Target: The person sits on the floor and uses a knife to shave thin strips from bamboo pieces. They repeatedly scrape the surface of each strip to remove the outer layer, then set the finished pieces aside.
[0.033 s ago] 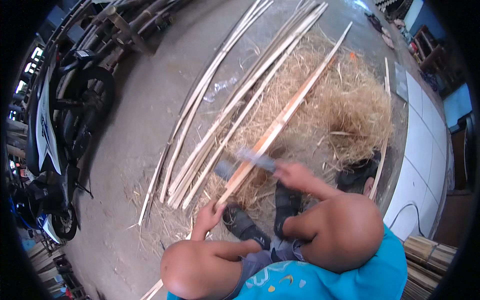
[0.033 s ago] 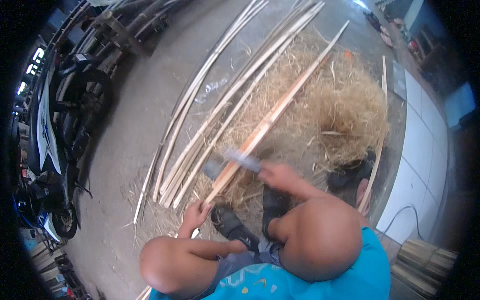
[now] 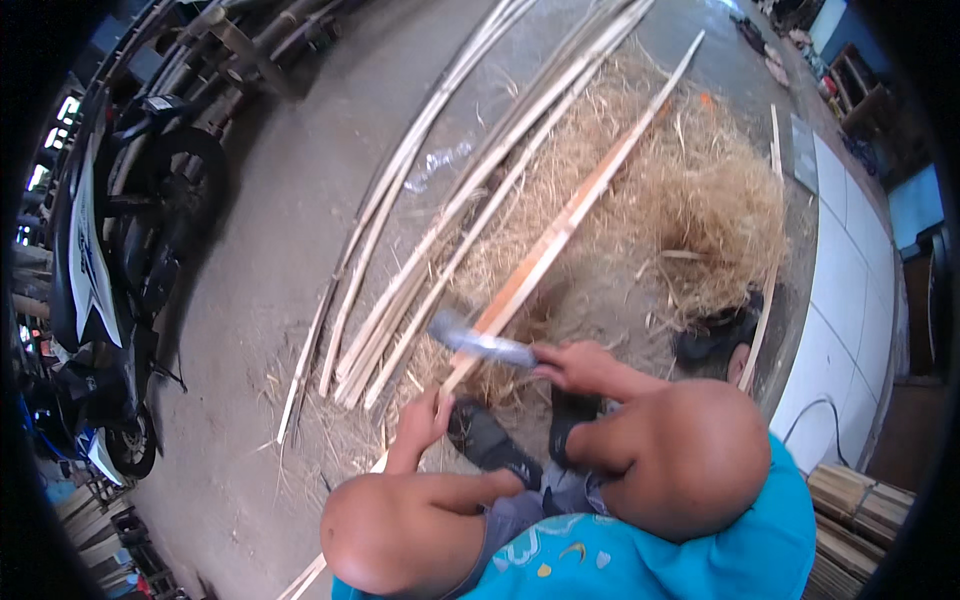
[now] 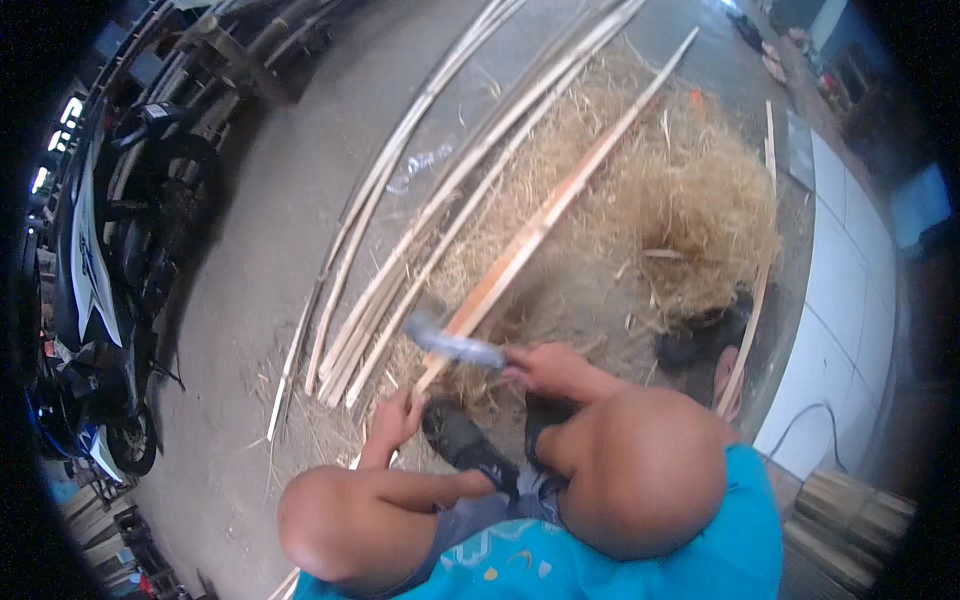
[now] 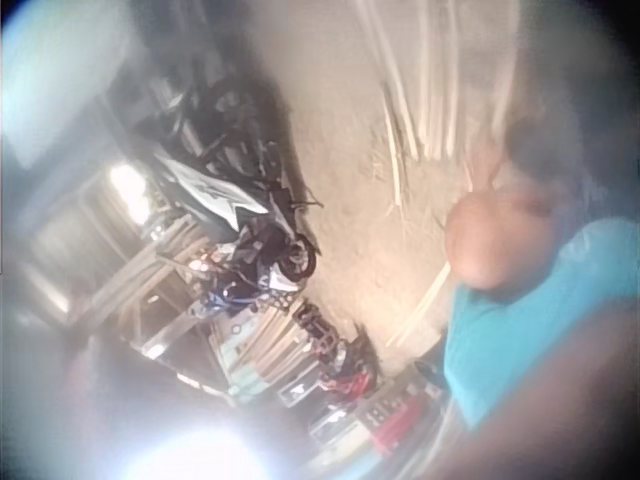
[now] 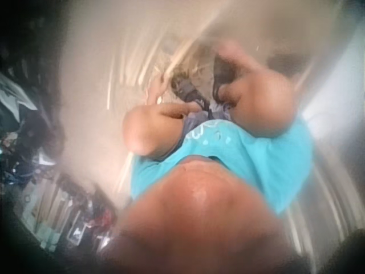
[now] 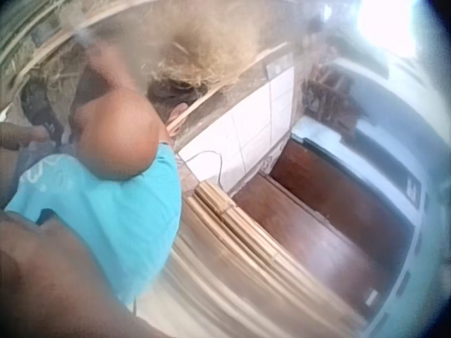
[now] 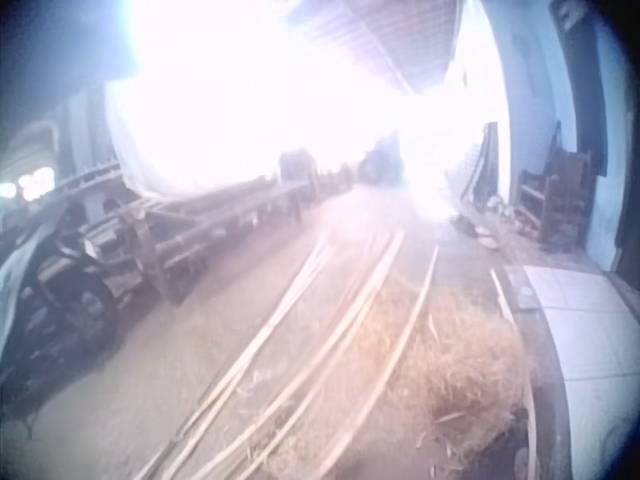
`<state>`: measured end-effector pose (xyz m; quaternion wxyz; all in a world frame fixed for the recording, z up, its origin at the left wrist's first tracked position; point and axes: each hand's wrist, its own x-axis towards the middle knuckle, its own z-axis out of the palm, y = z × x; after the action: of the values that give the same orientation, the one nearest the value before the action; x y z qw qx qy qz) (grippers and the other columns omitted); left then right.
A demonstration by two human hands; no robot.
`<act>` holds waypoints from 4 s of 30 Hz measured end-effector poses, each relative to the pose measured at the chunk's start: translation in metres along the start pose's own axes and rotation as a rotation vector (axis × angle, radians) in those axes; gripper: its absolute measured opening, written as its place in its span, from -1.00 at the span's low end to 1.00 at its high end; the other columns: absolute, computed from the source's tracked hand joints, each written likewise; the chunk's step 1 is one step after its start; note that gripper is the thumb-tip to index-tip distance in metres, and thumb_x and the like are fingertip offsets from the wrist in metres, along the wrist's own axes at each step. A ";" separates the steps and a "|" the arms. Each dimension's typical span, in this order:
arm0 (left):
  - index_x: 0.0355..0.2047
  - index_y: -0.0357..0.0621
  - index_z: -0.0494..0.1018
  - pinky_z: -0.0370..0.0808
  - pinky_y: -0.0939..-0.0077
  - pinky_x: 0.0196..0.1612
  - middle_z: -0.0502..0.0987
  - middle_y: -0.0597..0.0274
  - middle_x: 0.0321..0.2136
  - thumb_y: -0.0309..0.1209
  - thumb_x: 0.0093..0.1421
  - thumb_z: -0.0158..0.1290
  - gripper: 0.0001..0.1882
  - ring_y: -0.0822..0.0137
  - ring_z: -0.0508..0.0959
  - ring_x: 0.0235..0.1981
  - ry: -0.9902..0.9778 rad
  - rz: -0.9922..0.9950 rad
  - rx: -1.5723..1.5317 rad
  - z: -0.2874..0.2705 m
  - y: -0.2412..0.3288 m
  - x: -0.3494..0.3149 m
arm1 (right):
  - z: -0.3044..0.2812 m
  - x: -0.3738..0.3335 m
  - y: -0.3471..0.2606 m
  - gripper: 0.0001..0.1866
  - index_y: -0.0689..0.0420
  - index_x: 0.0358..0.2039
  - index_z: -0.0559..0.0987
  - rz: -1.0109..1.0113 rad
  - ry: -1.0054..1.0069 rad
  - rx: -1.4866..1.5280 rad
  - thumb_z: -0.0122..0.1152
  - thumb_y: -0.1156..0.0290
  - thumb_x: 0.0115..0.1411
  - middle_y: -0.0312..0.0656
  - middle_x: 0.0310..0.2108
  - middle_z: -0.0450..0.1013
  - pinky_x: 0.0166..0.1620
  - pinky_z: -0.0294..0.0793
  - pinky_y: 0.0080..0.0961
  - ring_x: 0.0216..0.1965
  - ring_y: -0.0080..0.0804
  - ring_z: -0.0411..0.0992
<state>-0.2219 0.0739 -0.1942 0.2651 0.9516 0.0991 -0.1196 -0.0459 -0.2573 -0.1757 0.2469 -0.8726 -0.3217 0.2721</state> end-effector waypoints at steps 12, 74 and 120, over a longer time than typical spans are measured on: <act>-0.25 -0.22 0.58 0.48 0.22 -0.39 0.52 0.06 -0.61 -0.03 0.47 -0.22 -0.46 0.15 0.56 -0.54 -0.375 -0.161 -0.475 0.001 -0.012 0.044 | -0.058 0.011 0.068 -0.53 -0.02 0.11 0.52 0.238 0.464 0.047 0.02 -0.03 0.36 0.16 -0.24 0.58 -0.11 0.54 0.01 -0.20 0.20 0.56; -0.17 -0.27 0.56 0.51 0.27 -0.28 0.57 -0.03 -0.52 -0.03 0.37 0.04 -0.53 0.08 0.59 -0.45 -0.060 -0.105 -0.255 -0.013 -0.007 0.016 | -0.064 -0.002 0.159 -0.51 0.09 0.13 0.52 0.302 0.731 0.130 0.07 0.02 0.35 0.20 -0.14 0.56 0.02 0.52 -0.08 -0.07 0.17 0.54; -0.10 -0.22 0.47 0.50 -0.17 -0.25 0.60 -0.24 -0.39 -0.11 0.41 -0.11 -0.60 -0.30 0.59 -0.35 -0.025 0.033 0.079 0.022 0.020 0.024 | -0.013 0.001 0.044 -0.63 -0.02 0.02 0.57 -0.009 0.223 -0.171 0.10 0.07 0.33 0.04 -0.30 0.55 -0.17 0.55 -0.03 -0.34 0.09 0.56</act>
<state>-0.1974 0.0479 -0.2097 0.2306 0.9612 0.0753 -0.1310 -0.0185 -0.2889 -0.1933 0.2073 -0.9139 -0.3181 0.1438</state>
